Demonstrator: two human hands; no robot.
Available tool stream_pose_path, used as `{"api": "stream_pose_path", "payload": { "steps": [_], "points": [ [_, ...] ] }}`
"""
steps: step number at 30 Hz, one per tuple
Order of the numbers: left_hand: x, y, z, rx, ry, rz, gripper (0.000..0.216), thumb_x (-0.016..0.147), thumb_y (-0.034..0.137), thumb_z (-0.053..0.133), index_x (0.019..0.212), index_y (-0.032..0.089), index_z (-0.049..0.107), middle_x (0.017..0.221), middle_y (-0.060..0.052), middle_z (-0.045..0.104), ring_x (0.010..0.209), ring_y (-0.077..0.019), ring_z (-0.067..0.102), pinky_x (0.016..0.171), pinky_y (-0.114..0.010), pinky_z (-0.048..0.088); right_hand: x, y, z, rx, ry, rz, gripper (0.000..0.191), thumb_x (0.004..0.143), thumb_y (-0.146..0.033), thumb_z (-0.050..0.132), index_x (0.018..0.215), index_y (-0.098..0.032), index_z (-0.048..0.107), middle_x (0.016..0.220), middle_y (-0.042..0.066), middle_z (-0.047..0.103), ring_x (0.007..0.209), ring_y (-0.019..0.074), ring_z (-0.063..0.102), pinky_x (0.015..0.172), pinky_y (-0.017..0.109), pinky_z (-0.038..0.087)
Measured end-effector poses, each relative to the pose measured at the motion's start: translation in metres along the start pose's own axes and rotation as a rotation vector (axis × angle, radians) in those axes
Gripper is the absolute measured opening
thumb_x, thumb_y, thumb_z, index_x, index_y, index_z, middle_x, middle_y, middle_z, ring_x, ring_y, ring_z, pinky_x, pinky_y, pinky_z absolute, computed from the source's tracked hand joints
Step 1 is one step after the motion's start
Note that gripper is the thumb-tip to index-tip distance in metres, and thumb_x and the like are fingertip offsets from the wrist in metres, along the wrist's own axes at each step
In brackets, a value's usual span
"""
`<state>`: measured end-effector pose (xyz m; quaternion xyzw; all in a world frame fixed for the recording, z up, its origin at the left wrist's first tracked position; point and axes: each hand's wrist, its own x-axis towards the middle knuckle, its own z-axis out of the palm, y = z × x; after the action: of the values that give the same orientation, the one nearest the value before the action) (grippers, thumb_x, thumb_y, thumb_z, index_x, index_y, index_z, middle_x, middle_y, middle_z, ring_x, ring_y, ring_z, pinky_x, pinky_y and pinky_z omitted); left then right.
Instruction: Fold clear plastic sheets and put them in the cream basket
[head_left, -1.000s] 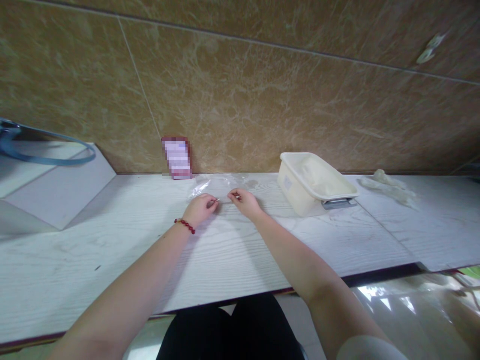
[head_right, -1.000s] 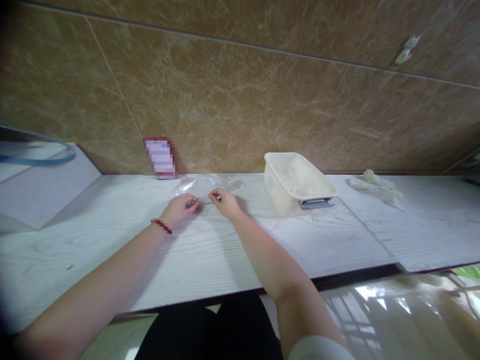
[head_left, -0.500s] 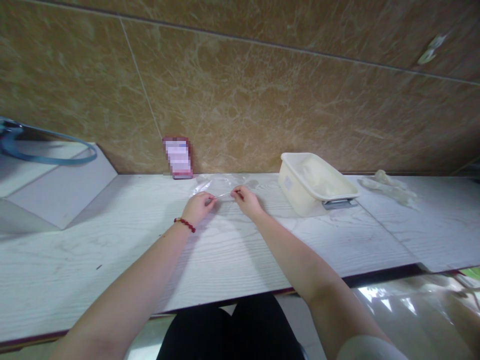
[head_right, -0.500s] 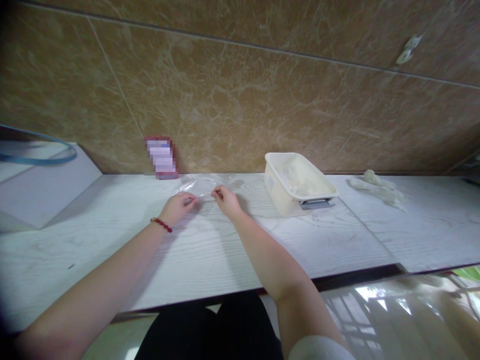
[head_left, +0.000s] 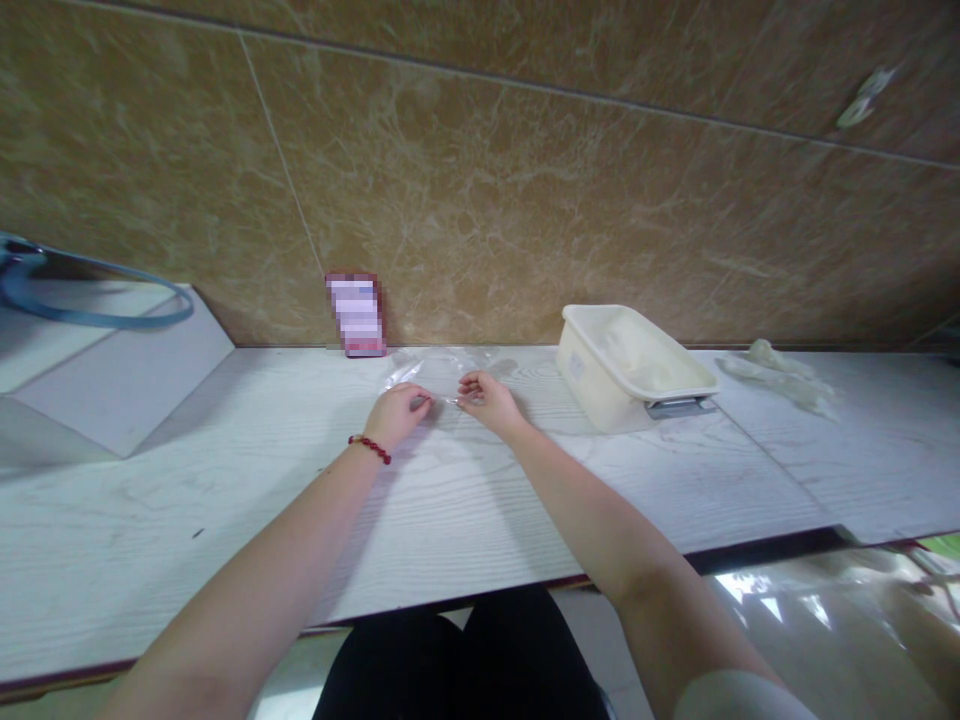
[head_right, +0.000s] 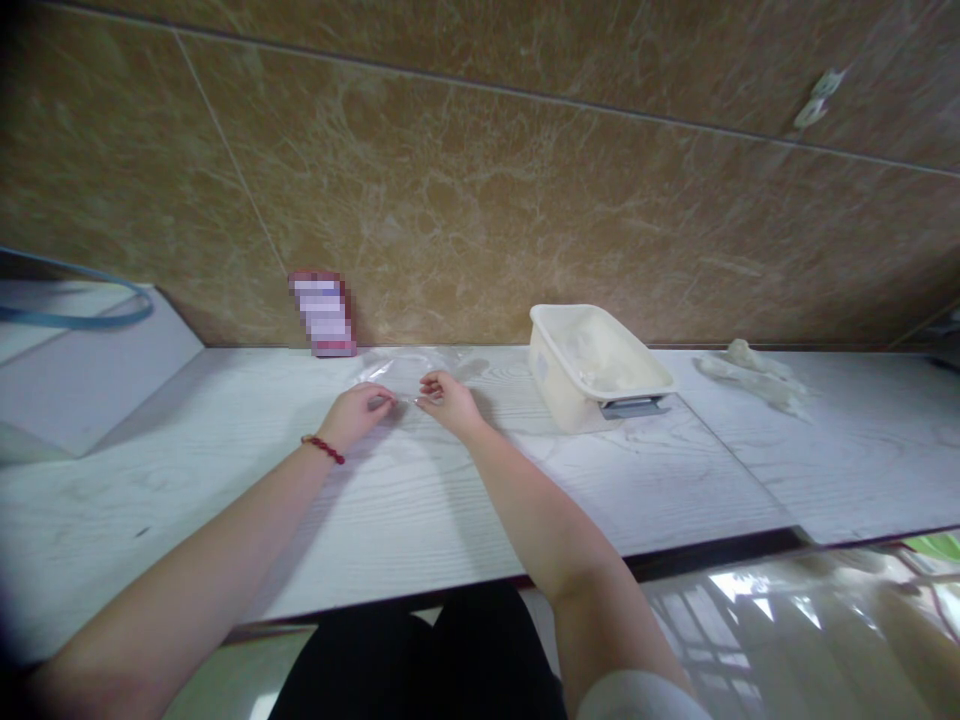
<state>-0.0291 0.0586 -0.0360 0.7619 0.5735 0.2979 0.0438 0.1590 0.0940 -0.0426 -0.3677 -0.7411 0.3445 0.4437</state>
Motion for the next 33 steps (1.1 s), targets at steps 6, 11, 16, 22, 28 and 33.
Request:
{"api": "stream_pose_path", "payload": {
  "steps": [6,11,16,22,28,33],
  "points": [
    [-0.001,0.004,0.000,-0.024,0.011,0.025,0.026,0.075,0.035,0.050,0.086,0.017,0.064,0.089,-0.006,0.066,0.085,-0.0191,0.058,0.081,-0.033,0.045,0.000,0.000,0.000,0.024,-0.001,0.009,0.034,0.060,-0.024,0.068,0.088,-0.018,0.050,0.077,0.001,0.059,0.073,0.0114,0.059,0.070,0.027,0.048],
    [-0.002,0.009,-0.003,-0.061,0.068,0.087,0.027,0.076,0.037,0.051,0.089,0.016,0.063,0.090,-0.007,0.065,0.087,-0.0189,0.058,0.081,-0.033,0.045,0.000,0.001,0.001,0.009,0.011,0.022,0.036,0.059,-0.030,0.069,0.087,-0.018,0.051,0.076,0.001,0.059,0.073,0.0115,0.059,0.071,0.027,0.048],
    [-0.002,0.010,-0.003,-0.082,0.062,0.174,0.023,0.078,0.036,0.049,0.083,0.019,0.065,0.085,-0.005,0.066,0.082,-0.0170,0.058,0.079,-0.033,0.046,-0.001,-0.001,0.001,-0.019,-0.005,0.007,0.038,0.058,-0.035,0.070,0.087,-0.018,0.052,0.078,0.002,0.059,0.073,0.0116,0.058,0.072,0.027,0.048],
    [-0.002,0.012,-0.003,-0.101,0.046,0.222,0.023,0.079,0.033,0.049,0.081,0.018,0.065,0.083,-0.005,0.065,0.081,-0.0161,0.058,0.078,-0.031,0.046,0.000,0.005,0.003,-0.012,-0.020,0.021,0.040,0.056,-0.037,0.072,0.086,-0.017,0.054,0.078,0.002,0.059,0.072,0.0117,0.058,0.071,0.027,0.048],
    [-0.002,0.013,-0.003,-0.097,0.013,0.239,0.023,0.079,0.034,0.049,0.081,0.017,0.066,0.084,-0.005,0.065,0.081,-0.0160,0.058,0.078,-0.031,0.046,0.000,0.005,0.003,-0.028,-0.100,0.037,0.031,0.060,-0.037,0.069,0.080,-0.015,0.058,0.076,0.004,0.061,0.068,0.0122,0.058,0.067,0.027,0.048],
    [-0.003,0.017,-0.004,-0.143,-0.029,0.277,0.025,0.077,0.037,0.052,0.089,0.019,0.064,0.089,-0.005,0.065,0.085,-0.0172,0.058,0.081,-0.033,0.045,0.000,0.001,0.002,-0.062,-0.131,0.027,0.020,0.064,-0.032,0.066,0.074,-0.016,0.059,0.073,0.002,0.062,0.067,0.0117,0.058,0.066,0.026,0.048]
  ]
}}
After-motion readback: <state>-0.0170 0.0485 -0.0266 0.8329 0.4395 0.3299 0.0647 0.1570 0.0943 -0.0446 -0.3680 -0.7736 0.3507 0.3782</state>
